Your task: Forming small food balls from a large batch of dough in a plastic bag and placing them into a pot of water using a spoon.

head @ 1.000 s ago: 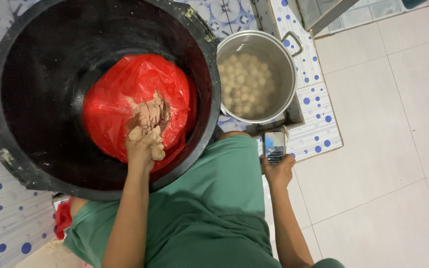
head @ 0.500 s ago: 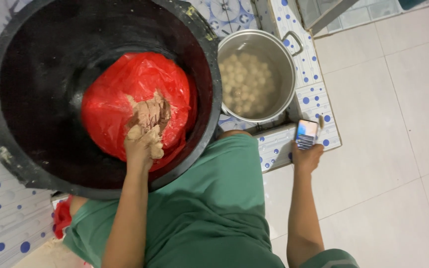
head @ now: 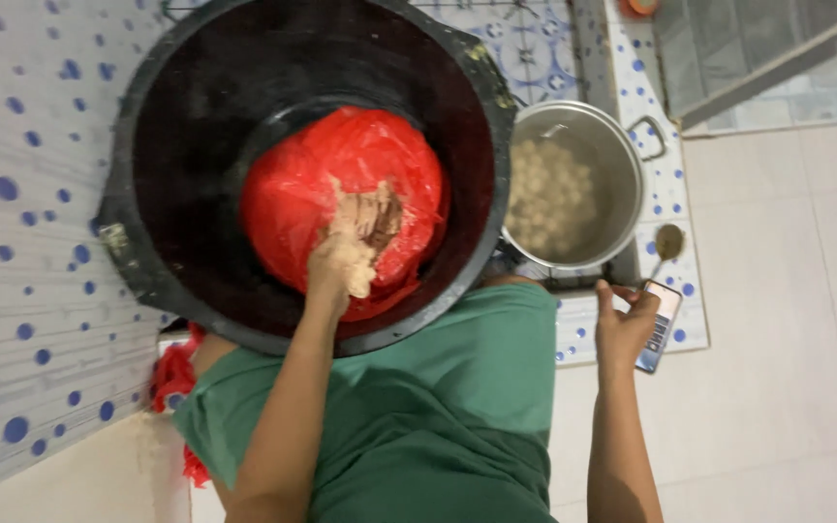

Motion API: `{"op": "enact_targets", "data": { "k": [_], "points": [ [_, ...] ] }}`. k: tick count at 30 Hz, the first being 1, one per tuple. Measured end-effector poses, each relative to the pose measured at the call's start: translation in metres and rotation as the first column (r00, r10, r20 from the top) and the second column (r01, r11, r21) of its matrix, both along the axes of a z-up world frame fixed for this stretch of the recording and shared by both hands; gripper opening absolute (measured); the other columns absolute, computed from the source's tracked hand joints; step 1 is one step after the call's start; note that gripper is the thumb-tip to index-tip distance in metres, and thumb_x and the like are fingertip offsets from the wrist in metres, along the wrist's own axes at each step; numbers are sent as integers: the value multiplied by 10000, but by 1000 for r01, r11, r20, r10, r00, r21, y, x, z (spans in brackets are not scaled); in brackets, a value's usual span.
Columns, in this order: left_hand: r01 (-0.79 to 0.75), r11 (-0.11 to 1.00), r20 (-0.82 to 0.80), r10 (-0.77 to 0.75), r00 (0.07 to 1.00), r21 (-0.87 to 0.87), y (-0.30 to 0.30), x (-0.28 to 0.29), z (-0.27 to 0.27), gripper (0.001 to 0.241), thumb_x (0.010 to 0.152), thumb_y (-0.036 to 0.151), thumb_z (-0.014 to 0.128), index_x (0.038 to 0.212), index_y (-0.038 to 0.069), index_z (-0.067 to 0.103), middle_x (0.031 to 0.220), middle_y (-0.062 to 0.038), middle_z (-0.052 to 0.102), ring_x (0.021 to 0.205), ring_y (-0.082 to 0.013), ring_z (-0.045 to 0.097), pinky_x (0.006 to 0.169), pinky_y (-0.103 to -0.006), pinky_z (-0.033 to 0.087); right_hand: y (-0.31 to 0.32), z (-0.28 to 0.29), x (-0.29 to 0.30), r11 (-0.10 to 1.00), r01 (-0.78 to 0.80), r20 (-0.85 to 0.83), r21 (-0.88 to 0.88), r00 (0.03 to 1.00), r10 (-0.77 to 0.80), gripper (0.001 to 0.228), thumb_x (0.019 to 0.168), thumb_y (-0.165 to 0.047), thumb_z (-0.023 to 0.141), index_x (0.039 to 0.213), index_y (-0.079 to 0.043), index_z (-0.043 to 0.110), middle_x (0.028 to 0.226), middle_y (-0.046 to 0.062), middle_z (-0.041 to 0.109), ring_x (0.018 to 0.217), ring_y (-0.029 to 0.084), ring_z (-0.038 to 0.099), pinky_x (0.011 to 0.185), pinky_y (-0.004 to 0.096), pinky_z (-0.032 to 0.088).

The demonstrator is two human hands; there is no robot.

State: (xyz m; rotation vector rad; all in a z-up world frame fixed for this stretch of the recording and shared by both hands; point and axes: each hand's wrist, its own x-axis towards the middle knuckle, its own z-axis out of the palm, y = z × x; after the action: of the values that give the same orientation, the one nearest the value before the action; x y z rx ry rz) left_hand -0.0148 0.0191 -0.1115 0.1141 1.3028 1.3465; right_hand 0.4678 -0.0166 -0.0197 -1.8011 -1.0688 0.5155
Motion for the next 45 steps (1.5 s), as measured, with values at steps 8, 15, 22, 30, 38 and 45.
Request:
{"op": "enact_targets", "data": {
  "k": [8, 15, 22, 30, 38, 45],
  "points": [
    [182, 974, -58, -175, 983, 136, -3, 15, 88, 309, 836, 31, 843, 1102, 91, 696, 627, -134, 621, 425, -246, 601, 265, -351, 488, 22, 59, -178, 933, -343, -121, 108, 927, 355, 393, 954, -94, 787, 991, -139, 398, 995, 97, 713, 685, 94, 613, 587, 188, 457],
    [137, 938, -113, -106, 988, 319, -8, 17, 80, 179, 839, -31, 795, 826, 43, 632, 599, -171, 637, 426, -269, 646, 253, -388, 513, 63, 34, -265, 831, -551, 22, 75, 834, 551, 336, 976, -210, 765, 956, -159, 433, 895, 62, 750, 518, 138, 598, 477, 240, 440],
    [92, 906, 34, -116, 993, 413, 5, -2, 72, 153, 853, -39, 747, 948, 16, 639, 598, -60, 513, 460, -170, 624, 294, -291, 531, 92, 2, -281, 837, -547, 93, -28, 832, 547, 234, 1036, -247, 677, 942, -114, 509, 738, 125, 685, 567, 260, 637, 519, 347, 469],
    [182, 915, -167, -129, 978, 359, -15, 3, 171, 316, 780, -22, 867, 1052, -31, 706, 612, -67, 618, 582, -145, 683, 425, -269, 605, 87, 11, -281, 878, -479, 25, 24, 878, 478, 222, 1055, -234, 666, 963, -117, 501, 745, 85, 705, 647, 178, 632, 609, 293, 468],
    [144, 937, -133, -107, 985, 318, -17, 1, 169, 135, 799, 14, 787, 747, -24, 669, 548, -96, 621, 416, -124, 540, 294, -268, 476, 83, 28, -288, 872, -489, 18, -2, 872, 489, 192, 1052, -204, 651, 967, -119, 501, 732, 79, 719, 656, 208, 640, 619, 329, 472],
    [202, 869, 437, -413, 799, 452, 17, -2, 72, 263, 922, 245, 690, 776, 35, 628, 483, -82, 534, 323, -119, 479, 224, -238, 332, 82, 34, -288, 848, -528, -1, 54, 849, 528, 199, 1072, -200, 627, 957, -105, 495, 735, 92, 718, 709, 206, 675, 680, 324, 494]
  ]
}}
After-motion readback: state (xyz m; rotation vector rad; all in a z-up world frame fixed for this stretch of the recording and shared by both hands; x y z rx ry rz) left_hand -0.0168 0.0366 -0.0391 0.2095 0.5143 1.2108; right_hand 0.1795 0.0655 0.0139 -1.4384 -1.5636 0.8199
